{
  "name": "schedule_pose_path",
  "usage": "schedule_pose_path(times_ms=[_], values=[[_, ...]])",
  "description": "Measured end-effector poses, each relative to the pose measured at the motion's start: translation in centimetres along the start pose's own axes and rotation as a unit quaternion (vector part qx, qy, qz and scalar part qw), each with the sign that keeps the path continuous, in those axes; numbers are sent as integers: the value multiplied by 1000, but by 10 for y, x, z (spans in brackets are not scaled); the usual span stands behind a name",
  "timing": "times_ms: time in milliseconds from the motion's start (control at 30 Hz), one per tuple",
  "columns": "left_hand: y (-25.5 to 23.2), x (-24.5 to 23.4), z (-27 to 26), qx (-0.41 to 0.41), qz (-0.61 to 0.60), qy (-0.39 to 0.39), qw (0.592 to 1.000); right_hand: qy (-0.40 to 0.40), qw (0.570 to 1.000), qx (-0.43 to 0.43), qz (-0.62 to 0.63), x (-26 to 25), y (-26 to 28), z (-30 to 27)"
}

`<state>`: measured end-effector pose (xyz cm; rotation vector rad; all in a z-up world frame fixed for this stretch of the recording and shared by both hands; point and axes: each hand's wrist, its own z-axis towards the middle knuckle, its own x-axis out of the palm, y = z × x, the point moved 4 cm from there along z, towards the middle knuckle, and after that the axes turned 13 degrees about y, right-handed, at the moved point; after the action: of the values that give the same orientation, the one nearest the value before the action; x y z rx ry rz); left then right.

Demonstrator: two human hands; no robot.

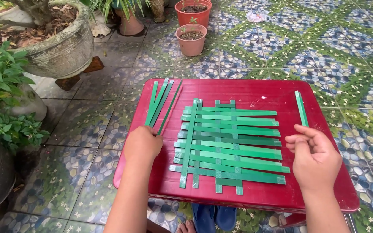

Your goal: Weaving green plastic strips together to form the sides of a basket or mat on a red plastic stool.

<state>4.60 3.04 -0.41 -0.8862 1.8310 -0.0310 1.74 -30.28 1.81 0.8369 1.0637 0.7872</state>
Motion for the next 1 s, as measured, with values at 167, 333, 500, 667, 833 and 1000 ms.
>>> schedule_pose_path(times_ms=[167, 333, 500, 667, 833, 1000], values=[[6, 1, 6, 8, -16, -12, 1000, 14, 1000, 18, -22, 5, 2, -1], [16, 4, 24, 38, 7, -119, 992, 18, 999, 8, -35, 7, 3, -1], [16, 8, 30, 27, 27, -74, 997, 22, 999, 11, -40, 7, 3, -1], [6, 0, 12, -33, 4, 7, 999, 21, 999, 9, -25, 7, 2, -2], [4, 1, 9, -42, 19, 37, 998, 18, 1000, 17, -3, 7, 2, -1], [4, 7, 14, -24, 25, 41, 999, 25, 999, 13, -28, 9, 3, -2]])
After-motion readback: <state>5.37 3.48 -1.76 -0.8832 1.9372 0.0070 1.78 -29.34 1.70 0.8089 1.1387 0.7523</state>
